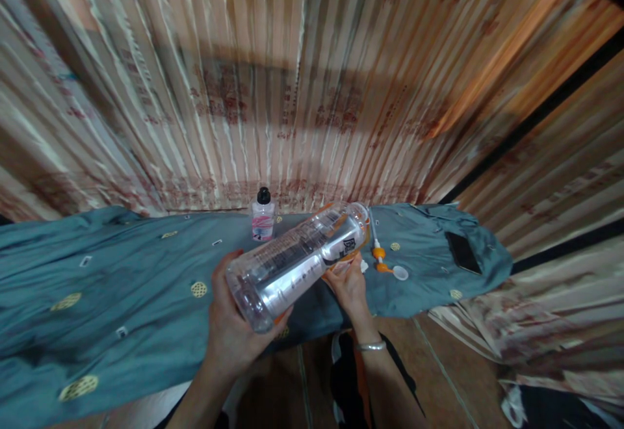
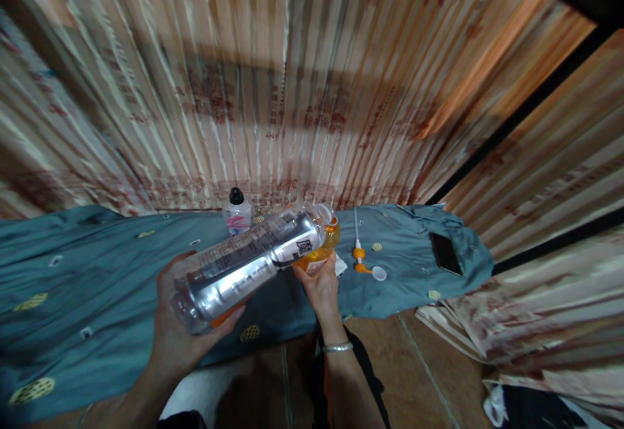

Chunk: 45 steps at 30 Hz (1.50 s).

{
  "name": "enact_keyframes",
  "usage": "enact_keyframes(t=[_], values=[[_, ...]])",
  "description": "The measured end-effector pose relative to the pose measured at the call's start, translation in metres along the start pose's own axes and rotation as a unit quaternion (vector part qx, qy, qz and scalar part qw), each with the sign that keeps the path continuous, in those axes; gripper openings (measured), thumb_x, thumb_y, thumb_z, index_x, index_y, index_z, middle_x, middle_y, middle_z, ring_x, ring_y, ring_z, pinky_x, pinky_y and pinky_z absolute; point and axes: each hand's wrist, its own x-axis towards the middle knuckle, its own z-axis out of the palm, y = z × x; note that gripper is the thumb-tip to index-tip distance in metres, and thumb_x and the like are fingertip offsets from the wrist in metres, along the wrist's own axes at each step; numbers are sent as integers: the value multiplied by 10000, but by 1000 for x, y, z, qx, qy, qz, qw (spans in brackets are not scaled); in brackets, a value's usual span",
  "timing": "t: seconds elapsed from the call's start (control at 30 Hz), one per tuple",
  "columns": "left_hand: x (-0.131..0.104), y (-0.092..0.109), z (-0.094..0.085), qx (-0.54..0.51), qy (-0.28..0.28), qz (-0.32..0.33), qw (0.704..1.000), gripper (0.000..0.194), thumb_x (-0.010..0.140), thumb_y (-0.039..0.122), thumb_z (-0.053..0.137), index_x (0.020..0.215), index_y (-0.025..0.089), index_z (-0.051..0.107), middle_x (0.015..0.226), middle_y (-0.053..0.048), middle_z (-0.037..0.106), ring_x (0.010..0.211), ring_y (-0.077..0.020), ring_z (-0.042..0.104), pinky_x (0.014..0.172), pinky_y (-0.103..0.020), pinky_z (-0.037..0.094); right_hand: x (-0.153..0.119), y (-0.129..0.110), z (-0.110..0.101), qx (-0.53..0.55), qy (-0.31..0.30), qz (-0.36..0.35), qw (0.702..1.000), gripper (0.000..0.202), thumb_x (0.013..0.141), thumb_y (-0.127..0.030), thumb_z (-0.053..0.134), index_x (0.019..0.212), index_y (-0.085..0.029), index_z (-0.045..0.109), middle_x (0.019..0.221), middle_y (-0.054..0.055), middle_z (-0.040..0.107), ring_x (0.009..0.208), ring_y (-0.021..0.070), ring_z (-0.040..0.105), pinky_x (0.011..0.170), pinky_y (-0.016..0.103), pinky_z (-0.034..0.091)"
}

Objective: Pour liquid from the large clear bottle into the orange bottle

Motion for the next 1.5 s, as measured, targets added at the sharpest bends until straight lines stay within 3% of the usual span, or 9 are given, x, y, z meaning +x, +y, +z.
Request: enact_keyframes(t=[0.23, 0.47, 0.8, 1.2, 1.5], values=[[2, 1, 1, 3, 8, 5, 1000, 921, 667, 423, 936, 1464, 258, 504, 1272, -86, 701, 980, -275, 809, 780, -408, 716, 0, -11, -6, 23, -20, 47, 998, 1114, 630, -554, 904, 1545, -90, 469, 1380, 260, 761, 1280, 464, 748, 1083, 542, 599], [1, -2, -1, 3, 0, -6, 1000, 979, 641, 425, 964, 1479, 258, 486, 1284, -100, 705, 1002, -291, 805, 808, -426, 710, 1, -10, -5, 19, -20, 48, 998, 1086, 622, -539, 921, 1519, -105, 491, 1361, 257, 767, 1286, 470, 742, 1076, 543, 596], [2, 0, -1, 19, -3, 42, 999, 923, 713, 414, 929, 1497, 245, 473, 1258, -89, 712, 958, -263, 814, 777, -387, 713, 0, -10, -6, 30, -24, 34, 999, 1038, 654, -587, 873, 1505, -135, 487, 1346, 233, 770, 1251, 428, 756, 1054, 544, 597], [3, 4, 0, -15, -1, -23, 1000, 953, 635, 412, 957, 1453, 262, 492, 1191, -71, 736, 926, -274, 817, 765, -419, 718, -1, -13, -8, 36, -18, 29, 999, 1040, 648, -544, 885, 1512, -134, 476, 1340, 223, 771, 1258, 445, 756, 1047, 522, 617], [1, 0, 0, -14, -3, -20, 1000, 958, 657, 434, 952, 1480, 273, 488, 1256, -92, 717, 979, -292, 814, 794, -437, 711, 0, -9, -5, 31, -16, 31, 999, 1062, 644, -570, 883, 1524, -125, 488, 1316, 224, 777, 1236, 431, 764, 1057, 538, 612]])
